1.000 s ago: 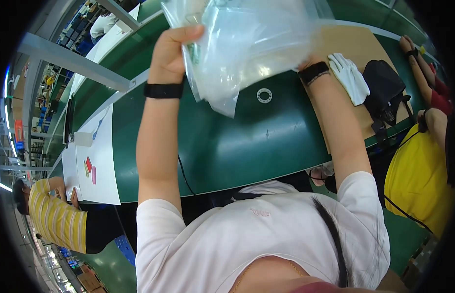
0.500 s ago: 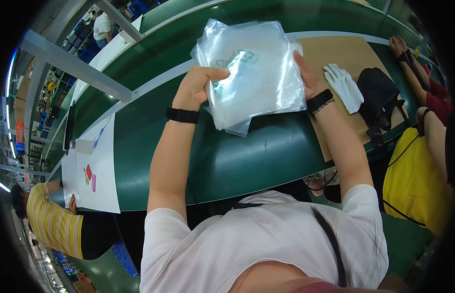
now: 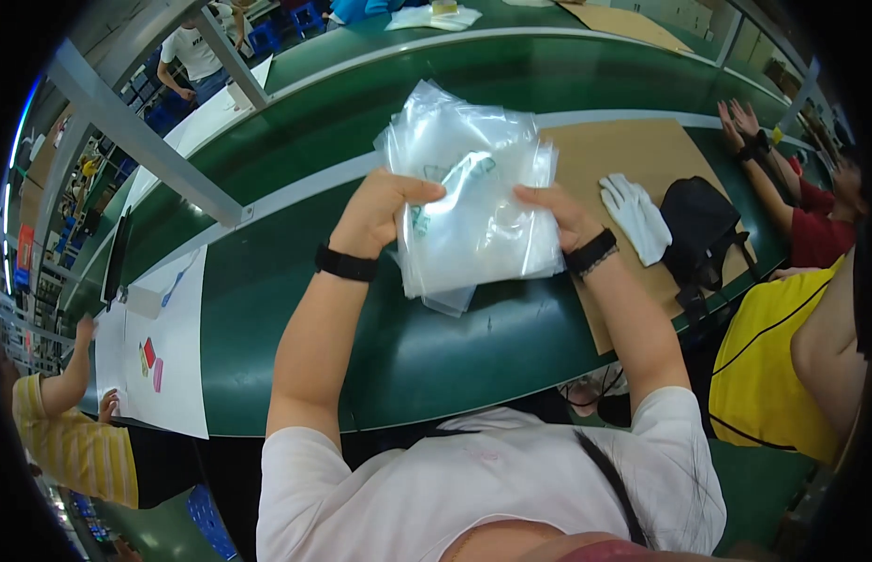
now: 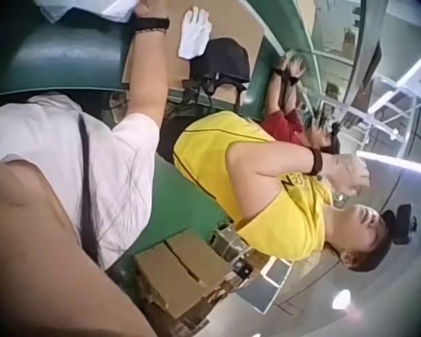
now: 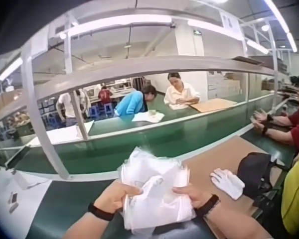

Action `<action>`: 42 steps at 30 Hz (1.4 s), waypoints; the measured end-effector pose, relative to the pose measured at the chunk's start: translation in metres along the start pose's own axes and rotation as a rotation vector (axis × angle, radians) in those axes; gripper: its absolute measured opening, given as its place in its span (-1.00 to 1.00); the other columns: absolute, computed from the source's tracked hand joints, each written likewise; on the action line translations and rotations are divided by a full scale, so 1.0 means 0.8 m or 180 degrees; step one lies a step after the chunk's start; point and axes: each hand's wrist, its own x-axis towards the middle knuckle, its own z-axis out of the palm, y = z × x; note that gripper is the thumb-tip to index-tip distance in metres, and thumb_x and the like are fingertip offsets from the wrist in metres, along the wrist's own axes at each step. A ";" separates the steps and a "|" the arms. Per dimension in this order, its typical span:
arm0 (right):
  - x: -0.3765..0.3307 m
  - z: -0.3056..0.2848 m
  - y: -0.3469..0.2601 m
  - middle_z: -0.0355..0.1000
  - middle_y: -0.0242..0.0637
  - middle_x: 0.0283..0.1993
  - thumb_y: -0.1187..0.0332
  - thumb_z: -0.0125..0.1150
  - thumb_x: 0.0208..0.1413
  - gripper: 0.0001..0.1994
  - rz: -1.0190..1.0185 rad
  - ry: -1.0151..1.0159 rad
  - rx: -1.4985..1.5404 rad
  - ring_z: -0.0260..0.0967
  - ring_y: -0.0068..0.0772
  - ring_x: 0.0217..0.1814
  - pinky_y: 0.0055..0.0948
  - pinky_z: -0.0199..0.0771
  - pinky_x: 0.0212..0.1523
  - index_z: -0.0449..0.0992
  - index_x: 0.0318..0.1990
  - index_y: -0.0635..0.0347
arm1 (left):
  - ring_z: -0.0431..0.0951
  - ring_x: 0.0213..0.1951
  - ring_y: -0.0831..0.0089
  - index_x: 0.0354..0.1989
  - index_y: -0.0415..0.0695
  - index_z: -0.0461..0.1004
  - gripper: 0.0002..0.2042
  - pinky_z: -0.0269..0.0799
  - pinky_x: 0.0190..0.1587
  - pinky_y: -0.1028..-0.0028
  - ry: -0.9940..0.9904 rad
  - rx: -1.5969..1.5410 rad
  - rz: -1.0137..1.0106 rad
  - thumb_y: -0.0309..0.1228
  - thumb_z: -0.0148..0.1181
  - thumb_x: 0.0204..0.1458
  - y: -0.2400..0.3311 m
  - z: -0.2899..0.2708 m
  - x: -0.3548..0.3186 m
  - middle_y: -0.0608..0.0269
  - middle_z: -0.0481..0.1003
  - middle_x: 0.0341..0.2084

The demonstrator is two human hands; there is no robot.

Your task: The person picks up a stack of plastic bags, hands them to another person, and then picks up a stack of white boxes. They unfold one box, set it down, and then remove a long strip of plastic from the remaining stack of boxes.

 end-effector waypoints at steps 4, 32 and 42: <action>-0.015 0.011 -0.018 0.37 -0.02 0.03 0.54 0.19 0.03 -0.50 -0.0194 0.0079 -0.0119 0.43 -0.14 0.00 -0.18 0.51 0.00 0.22 0.15 0.35 | 0.53 -0.11 0.12 0.05 -0.40 0.29 -0.53 0.48 0.00 0.21 0.0019 -0.0231 -0.0001 -0.73 0.17 -0.13 -0.007 0.003 0.011 -0.07 0.46 -0.12; -0.122 0.005 -0.075 0.43 0.02 -0.05 0.48 0.12 0.07 -0.61 -0.0923 0.1137 0.0033 0.48 -0.15 -0.07 -0.22 0.50 -0.01 0.29 0.04 0.50 | 0.45 0.00 0.15 0.09 -0.27 0.30 -0.56 0.38 0.07 0.23 -0.1891 -0.2200 -0.0772 -0.18 -0.01 0.17 -0.048 0.067 0.105 0.01 0.41 0.00; -0.128 0.008 -0.071 0.45 -0.05 -0.06 0.42 0.12 0.11 -0.63 -0.1010 0.1395 -0.0247 0.49 -0.25 -0.11 -0.28 0.53 -0.07 0.31 0.05 0.42 | 0.53 -0.11 0.15 0.05 -0.35 0.29 -0.63 0.50 -0.03 0.21 -0.2325 -0.1521 -0.1564 -0.53 0.11 0.05 -0.031 0.093 0.137 -0.04 0.46 -0.11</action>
